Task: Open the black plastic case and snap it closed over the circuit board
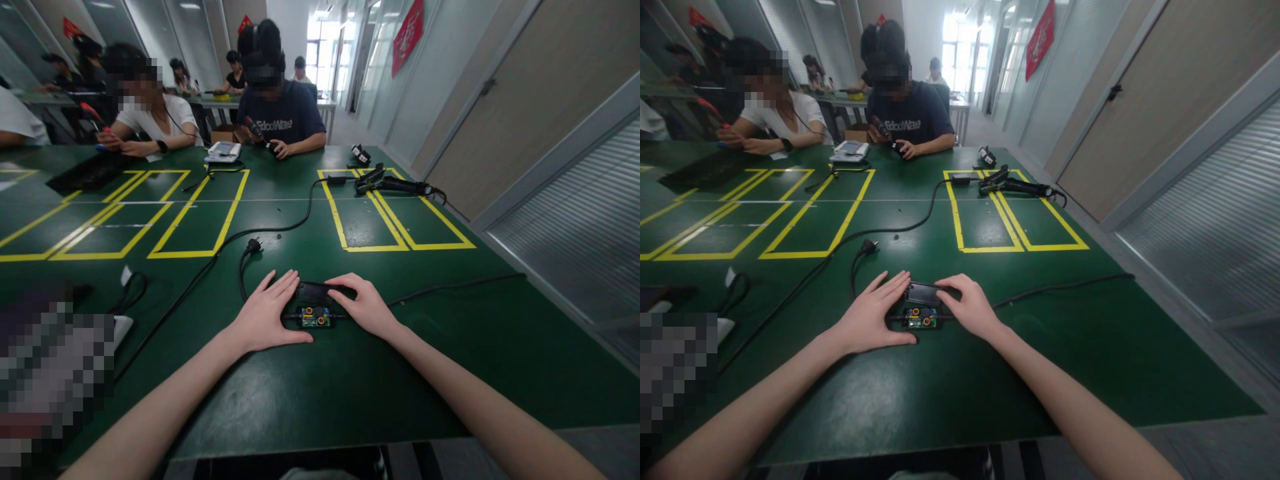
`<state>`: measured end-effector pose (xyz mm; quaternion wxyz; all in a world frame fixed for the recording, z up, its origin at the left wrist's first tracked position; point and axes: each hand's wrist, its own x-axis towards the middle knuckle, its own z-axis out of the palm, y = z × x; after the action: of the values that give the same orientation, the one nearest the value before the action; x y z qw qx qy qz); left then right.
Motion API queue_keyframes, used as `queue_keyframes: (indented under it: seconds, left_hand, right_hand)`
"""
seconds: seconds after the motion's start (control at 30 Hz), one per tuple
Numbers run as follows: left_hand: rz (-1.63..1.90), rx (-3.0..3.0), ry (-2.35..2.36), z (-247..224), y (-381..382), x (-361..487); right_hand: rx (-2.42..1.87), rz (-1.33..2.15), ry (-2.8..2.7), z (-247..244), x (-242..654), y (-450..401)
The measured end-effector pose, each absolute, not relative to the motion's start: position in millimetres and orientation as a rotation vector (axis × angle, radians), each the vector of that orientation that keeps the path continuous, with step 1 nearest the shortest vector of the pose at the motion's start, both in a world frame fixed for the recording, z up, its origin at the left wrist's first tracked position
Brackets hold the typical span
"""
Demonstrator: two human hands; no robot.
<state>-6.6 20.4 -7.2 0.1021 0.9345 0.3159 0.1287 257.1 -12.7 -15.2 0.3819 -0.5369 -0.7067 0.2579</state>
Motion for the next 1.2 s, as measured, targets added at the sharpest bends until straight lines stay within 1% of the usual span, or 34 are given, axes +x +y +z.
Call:
queue_keyframes:
  seconds: [0.13,0.27,0.6,0.9,1.2]
  left_hand:
    - [0.422,2.763,0.859,-7,18,-6]
    - [0.458,2.751,0.86,-8,18,-8]
    - [0.504,2.74,0.843,-5,18,-10]
    - [0.503,2.737,0.821,-5,18,-12]
    - [0.525,2.739,0.805,-6,17,-12]
  right_hand:
    - [-1.381,0.922,-1.614,-12,259,-11]
    - [-1.355,1.046,-1.536,-9,255,-14]
    - [-1.237,0.954,-1.575,-4,252,-17]
    - [-1.203,0.999,-1.609,-2,253,-18]
    - [-1.128,0.974,-1.641,0,255,-20]
